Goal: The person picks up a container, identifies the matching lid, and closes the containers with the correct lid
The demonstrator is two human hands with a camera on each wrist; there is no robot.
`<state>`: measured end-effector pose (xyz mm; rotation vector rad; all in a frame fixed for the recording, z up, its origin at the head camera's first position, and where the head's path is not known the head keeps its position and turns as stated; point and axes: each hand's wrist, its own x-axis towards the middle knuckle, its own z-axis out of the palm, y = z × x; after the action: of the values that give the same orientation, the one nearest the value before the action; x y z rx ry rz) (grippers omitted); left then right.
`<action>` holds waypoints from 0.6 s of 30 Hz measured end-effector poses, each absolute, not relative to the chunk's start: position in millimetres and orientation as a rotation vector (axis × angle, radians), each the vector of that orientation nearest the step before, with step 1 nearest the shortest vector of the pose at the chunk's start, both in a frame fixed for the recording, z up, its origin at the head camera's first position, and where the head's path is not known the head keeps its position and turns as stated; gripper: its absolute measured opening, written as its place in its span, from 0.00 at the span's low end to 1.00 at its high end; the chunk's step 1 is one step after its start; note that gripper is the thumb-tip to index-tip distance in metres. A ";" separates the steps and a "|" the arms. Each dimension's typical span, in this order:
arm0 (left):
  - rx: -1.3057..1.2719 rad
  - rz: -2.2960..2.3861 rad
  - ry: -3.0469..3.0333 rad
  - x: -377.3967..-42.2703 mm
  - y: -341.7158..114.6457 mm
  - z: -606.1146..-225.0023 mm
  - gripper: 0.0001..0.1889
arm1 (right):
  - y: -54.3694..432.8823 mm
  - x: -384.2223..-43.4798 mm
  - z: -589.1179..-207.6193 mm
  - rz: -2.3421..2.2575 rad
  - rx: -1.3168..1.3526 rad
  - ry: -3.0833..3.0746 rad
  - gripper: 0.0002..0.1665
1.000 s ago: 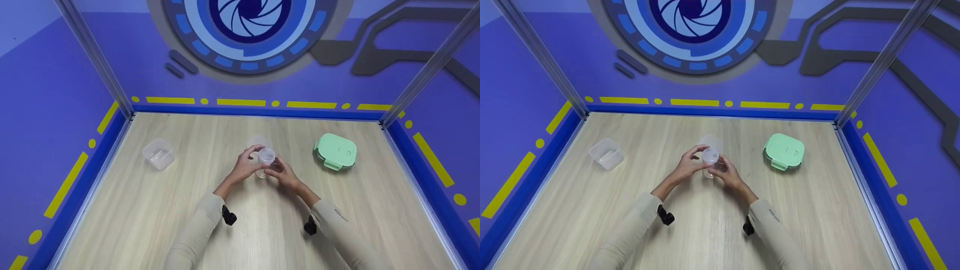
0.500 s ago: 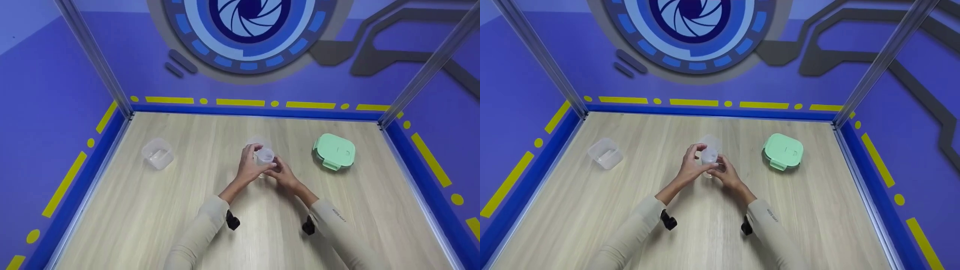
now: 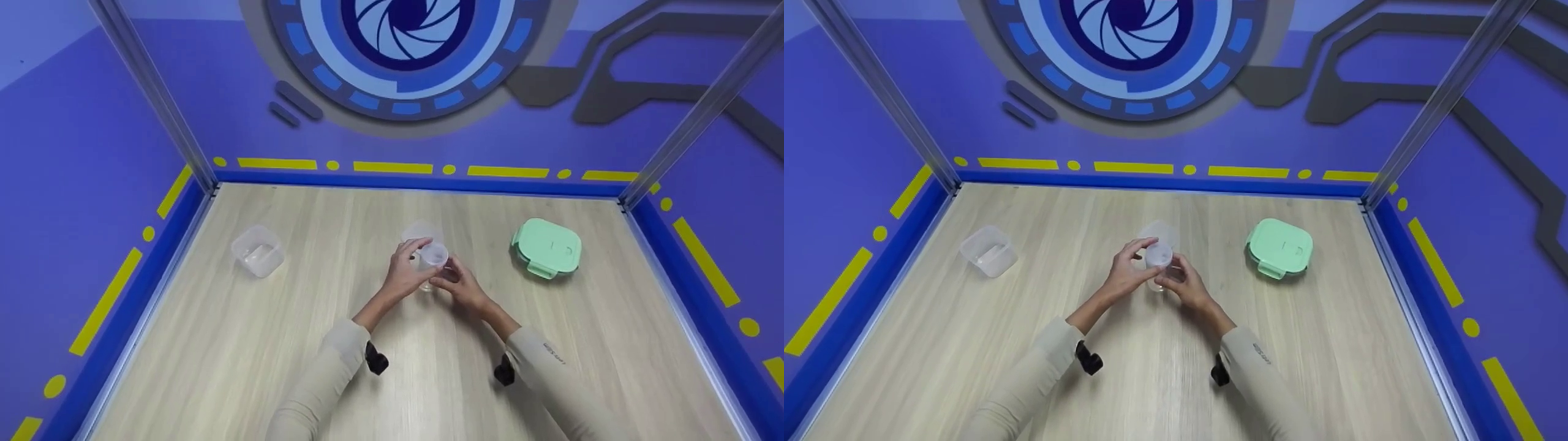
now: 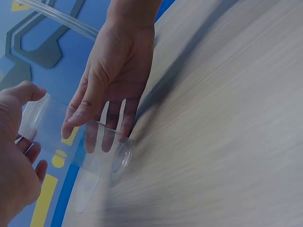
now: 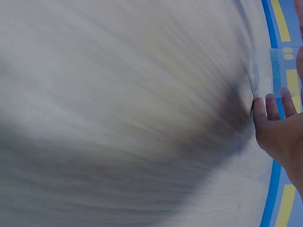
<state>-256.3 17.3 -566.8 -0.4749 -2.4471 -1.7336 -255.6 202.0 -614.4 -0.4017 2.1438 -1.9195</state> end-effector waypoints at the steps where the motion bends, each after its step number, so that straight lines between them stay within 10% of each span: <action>1: -0.494 -1.743 -2.455 -256.7 16.8 -566.6 0.31 | 202.2 -255.5 -614.4 -1.919 -0.402 2.145 0.43; 18: -0.548 -1.678 -2.481 -257.4 17.3 -567.9 0.36 | 203.3 -256.6 -614.2 -1.840 -0.395 2.218 0.44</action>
<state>-257.4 17.3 -567.9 -0.5483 -2.4815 -1.6784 -256.6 203.3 -614.2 -0.3945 2.2177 -1.8399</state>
